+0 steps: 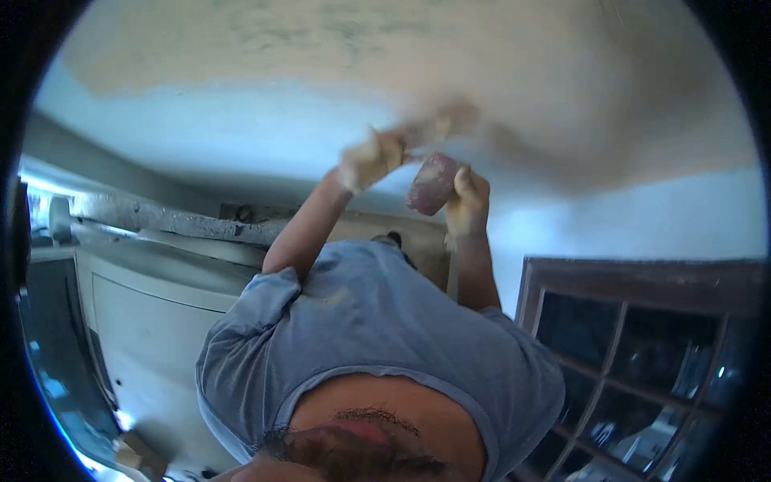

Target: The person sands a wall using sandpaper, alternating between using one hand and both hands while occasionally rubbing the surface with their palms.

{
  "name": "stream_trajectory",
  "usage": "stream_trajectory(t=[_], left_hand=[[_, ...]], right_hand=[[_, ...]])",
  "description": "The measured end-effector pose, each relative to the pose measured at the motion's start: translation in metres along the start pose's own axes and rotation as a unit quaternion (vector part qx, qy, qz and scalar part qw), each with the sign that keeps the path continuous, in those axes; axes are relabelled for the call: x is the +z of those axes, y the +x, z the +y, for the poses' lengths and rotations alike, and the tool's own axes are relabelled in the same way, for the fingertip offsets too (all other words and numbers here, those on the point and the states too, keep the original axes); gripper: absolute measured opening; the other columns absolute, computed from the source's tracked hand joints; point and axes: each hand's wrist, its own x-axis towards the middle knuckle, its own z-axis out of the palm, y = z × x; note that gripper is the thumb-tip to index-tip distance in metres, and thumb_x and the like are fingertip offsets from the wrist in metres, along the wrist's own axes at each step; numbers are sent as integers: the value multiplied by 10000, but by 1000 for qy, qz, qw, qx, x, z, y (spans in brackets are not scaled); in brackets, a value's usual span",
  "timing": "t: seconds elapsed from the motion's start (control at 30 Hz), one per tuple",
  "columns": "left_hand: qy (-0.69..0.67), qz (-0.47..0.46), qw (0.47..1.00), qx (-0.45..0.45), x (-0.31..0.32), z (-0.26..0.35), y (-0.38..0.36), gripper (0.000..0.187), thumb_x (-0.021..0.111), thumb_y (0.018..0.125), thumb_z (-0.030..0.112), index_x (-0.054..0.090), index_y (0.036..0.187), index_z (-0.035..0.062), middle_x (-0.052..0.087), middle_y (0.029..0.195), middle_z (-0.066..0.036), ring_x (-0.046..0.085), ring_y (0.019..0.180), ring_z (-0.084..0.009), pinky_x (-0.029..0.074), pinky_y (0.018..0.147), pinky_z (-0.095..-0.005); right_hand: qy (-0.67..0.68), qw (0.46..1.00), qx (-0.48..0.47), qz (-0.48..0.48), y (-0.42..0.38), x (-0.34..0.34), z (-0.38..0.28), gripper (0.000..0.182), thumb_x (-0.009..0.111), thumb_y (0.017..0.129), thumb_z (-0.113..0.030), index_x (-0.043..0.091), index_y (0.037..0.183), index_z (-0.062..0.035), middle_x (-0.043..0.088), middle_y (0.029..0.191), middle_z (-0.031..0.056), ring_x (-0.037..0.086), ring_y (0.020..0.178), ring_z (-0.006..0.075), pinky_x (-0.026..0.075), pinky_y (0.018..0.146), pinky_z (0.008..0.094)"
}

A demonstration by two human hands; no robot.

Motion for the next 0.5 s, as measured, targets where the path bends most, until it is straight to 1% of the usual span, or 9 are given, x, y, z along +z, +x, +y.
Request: stream_trajectory(t=[0.03, 0.07, 0.17, 0.23, 0.3, 0.33, 0.37, 0.4, 0.5], left_hand=[[154, 31, 985, -68, -7, -7, -14, 973, 522, 823, 713, 299, 1482, 32, 396, 1459, -179, 371, 1352, -255, 288, 1115, -392], [144, 34, 982, -117, 12, 12, -23, 772, 613, 880, 541, 429, 1409, 10, 591, 1210, -107, 538, 1111, -191, 408, 993, -335], [153, 72, 979, -114, 2, -3, -47, 500, 628, 935, 340, 558, 1282, -14, 640, 1014, -32, 561, 909, -117, 470, 838, -279], [171, 186, 968, 6, -5, -2, -54, 185, 611, 950, 153, 678, 966, -20, 554, 744, 43, 462, 684, -76, 432, 631, -242], [253, 212, 943, 37, -9, 23, -62, 142, 605, 929, 100, 700, 929, -6, 620, 731, 0, 553, 669, -103, 460, 627, -265], [435, 226, 867, 91, -11, 49, -67, 136, 614, 884, 59, 701, 974, 6, 660, 787, -43, 602, 682, -152, 481, 638, -282], [601, 233, 753, 134, -12, 77, -71, 197, 623, 839, 18, 702, 1020, 19, 701, 844, -85, 651, 695, -202, 503, 650, -300], [663, 297, 658, 198, -12, 103, -72, 281, 624, 786, -6, 698, 1054, 36, 701, 926, -107, 669, 759, -244, 518, 676, -326], [761, 366, 259, 469, -52, 187, -56, 457, 618, 733, -3, 657, 1180, 83, 673, 1152, -89, 670, 986, -272, 540, 822, -369]], right_hand=[[-6, 1000, -3, -27, 5, 10, 5, 384, 516, 988, -280, 601, 1087, 81, 656, 958, 114, 614, 898, 184, 479, 823, 344], [-29, 999, -18, -41, 7, 18, 10, 360, 527, 984, -259, 610, 1076, 79, 646, 950, 95, 587, 895, 165, 452, 823, 326], [-100, 990, -55, -88, 16, 31, 28, 301, 544, 974, -204, 628, 1055, 73, 629, 934, 63, 545, 869, 129, 419, 798, 293], [-144, 980, -74, -113, 22, 42, 27, 267, 551, 968, -171, 637, 1046, 70, 622, 927, 50, 528, 847, 112, 413, 772, 278], [-335, 928, -110, -118, 26, 54, 13, 227, 561, 948, -130, 648, 1038, 59, 611, 917, 26, 508, 840, 85, 414, 746, 273], [-475, 868, -143, -26, 30, 51, 5, 247, 592, 922, -136, 646, 1061, 61, 651, 996, 78, 571, 913, 142, 447, 816, 298], [-473, 774, -422, 0, 52, 46, 0, 331, 593, 918, -198, 632, 1141, 45, 642, 1164, 155, 577, 1109, 249, 421, 970, 382], [-534, 668, -518, 6, 66, 49, -37, 415, 541, 942, -265, 590, 1242, 18, 554, 1312, 224, 480, 1275, 323, 308, 1090, 462], [-603, 531, -576, 153, 99, 44, -112, 532, 436, 976, -382, 479, 1369, -26, 395, 1445, 214, 334, 1363, 393, 227, 1114, 525]])
